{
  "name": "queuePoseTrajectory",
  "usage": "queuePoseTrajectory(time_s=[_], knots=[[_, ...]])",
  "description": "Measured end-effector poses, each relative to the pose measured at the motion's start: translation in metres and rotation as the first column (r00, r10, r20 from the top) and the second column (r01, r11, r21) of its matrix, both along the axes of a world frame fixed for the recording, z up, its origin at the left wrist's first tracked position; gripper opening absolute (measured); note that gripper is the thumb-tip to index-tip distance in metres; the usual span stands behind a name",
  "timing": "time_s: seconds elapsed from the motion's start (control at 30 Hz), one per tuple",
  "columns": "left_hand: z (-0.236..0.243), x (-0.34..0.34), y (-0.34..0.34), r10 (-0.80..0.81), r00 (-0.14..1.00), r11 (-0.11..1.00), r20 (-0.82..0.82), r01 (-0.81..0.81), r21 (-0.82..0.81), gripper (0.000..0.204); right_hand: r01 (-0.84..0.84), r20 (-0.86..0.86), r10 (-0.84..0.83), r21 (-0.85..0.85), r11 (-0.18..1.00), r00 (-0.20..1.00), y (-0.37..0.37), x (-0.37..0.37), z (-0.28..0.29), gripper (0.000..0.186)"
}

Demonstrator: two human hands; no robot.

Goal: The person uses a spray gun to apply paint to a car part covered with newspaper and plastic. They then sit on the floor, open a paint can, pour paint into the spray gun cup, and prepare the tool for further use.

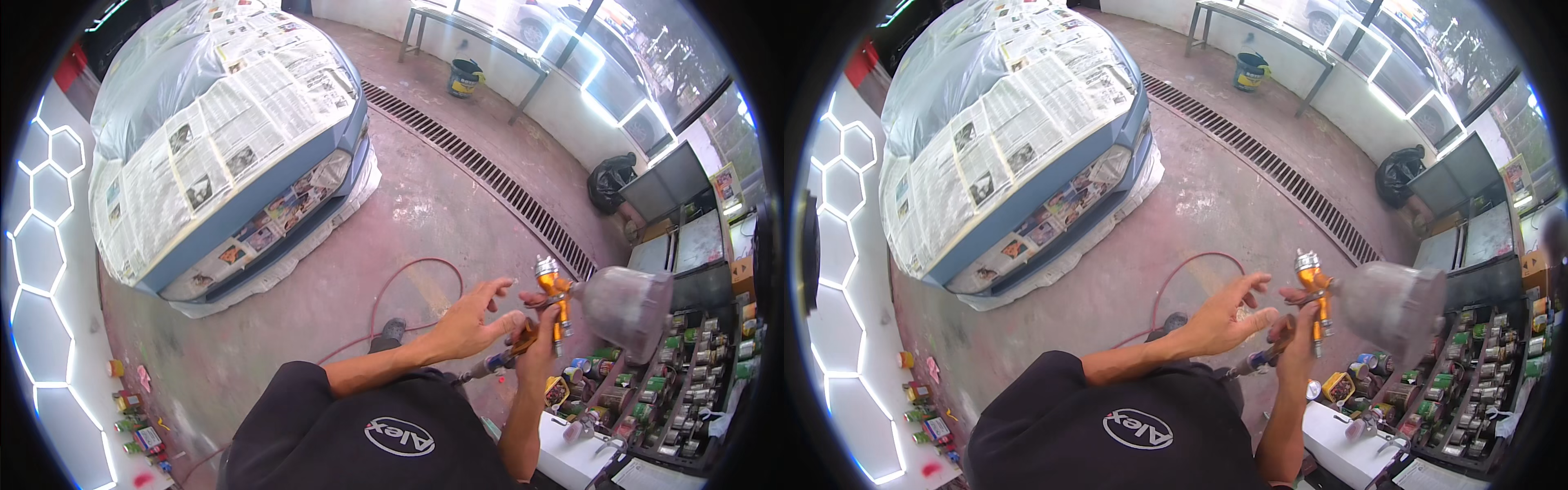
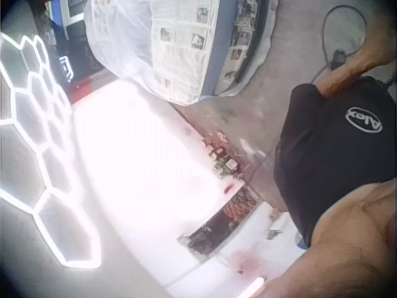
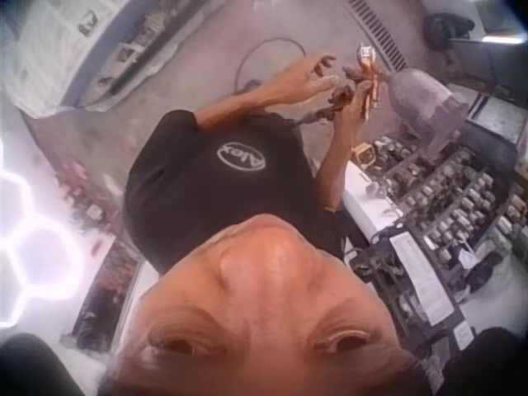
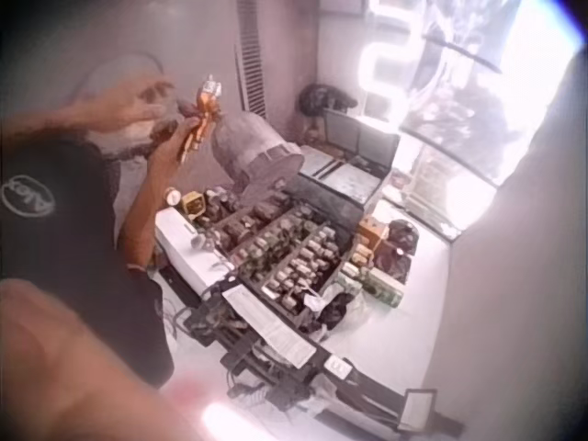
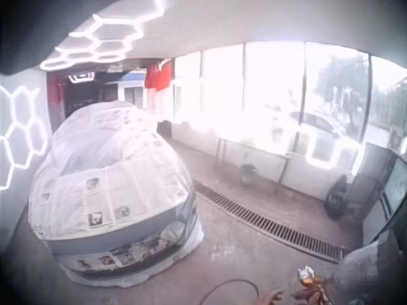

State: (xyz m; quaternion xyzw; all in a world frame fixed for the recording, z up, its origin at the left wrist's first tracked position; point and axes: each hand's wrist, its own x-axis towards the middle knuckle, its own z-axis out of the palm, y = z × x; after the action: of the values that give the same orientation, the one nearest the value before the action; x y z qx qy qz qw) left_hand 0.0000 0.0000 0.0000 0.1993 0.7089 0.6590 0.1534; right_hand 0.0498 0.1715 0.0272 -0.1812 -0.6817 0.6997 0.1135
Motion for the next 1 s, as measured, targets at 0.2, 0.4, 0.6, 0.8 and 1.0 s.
queuePoseTrajectory(time_s=[0.2,0.4,0.6,0.8,1.0], knots=[[-0.027,-0.137,0.069,-0.184,0.973,0.970,0.137,0.157,0.185,0.038,0.073,-0.126,-0.078,-0.043,0.996,0.989,0.043,-0.168,0.027,0.056],[-0.066,-0.247,0.129,-0.208,0.952,0.957,0.223,0.151,0.247,0.027,-0.036,-0.127,0.024,-0.090,0.995,0.992,0.104,-0.294,-0.017,0.047],[-0.109,-0.364,0.187,-0.130,0.935,0.938,0.330,0.008,0.346,0.029,-0.188,-0.107,0.190,0.025,0.982,0.976,0.149,-0.441,-0.034,0.056],[-0.110,-0.465,0.208,-0.006,0.917,0.946,0.398,-0.123,0.298,0.030,-0.419,-0.002,0.420,-0.074,0.905,0.907,0.178,-0.566,-0.047,0.059],[-0.141,-0.569,0.193,0.077,0.891,0.930,0.448,-0.226,0.291,0.028,-0.544,0.028,0.553,-0.147,0.826,0.833,0.155,-0.693,-0.074,0.054]])
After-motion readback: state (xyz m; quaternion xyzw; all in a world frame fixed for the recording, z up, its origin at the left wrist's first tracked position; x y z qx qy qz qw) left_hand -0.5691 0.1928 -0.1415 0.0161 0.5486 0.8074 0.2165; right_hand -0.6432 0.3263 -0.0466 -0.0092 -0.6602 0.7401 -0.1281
